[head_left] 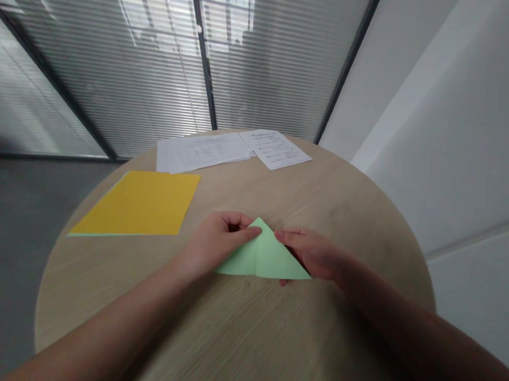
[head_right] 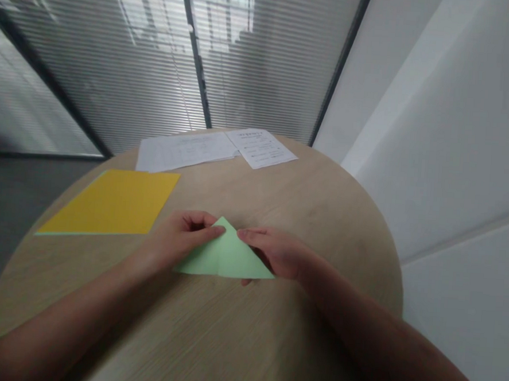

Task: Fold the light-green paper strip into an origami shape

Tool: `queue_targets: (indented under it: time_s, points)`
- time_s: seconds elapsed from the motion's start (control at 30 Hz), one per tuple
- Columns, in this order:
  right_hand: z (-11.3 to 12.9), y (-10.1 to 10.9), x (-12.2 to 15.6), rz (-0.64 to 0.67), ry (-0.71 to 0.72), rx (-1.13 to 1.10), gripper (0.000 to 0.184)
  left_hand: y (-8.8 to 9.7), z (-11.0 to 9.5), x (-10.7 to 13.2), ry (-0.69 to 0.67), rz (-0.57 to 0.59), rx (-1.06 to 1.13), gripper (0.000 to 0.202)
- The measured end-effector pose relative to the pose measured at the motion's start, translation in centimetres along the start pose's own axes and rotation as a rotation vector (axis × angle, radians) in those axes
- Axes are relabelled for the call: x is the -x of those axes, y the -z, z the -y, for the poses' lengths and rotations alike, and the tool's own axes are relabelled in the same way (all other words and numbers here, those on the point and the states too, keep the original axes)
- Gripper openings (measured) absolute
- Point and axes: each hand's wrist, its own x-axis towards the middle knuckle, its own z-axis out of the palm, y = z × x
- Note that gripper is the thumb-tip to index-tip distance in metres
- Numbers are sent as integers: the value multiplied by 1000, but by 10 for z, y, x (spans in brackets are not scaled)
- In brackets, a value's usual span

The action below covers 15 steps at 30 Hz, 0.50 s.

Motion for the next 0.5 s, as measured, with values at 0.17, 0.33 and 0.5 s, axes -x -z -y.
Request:
queue_targets:
  time_s: [0.17, 0.33, 0.5]
  points:
    - [0, -1, 0, -22, 38, 33, 25, 1, -1, 0, 32, 3, 17, 36]
    - [-4, -3, 0, -48, 40, 53, 29, 1, 2, 0, 74, 19, 42, 34]
    - [-7, -4, 1, -127, 93, 88, 30, -1, 3, 1, 98, 22, 108, 29]
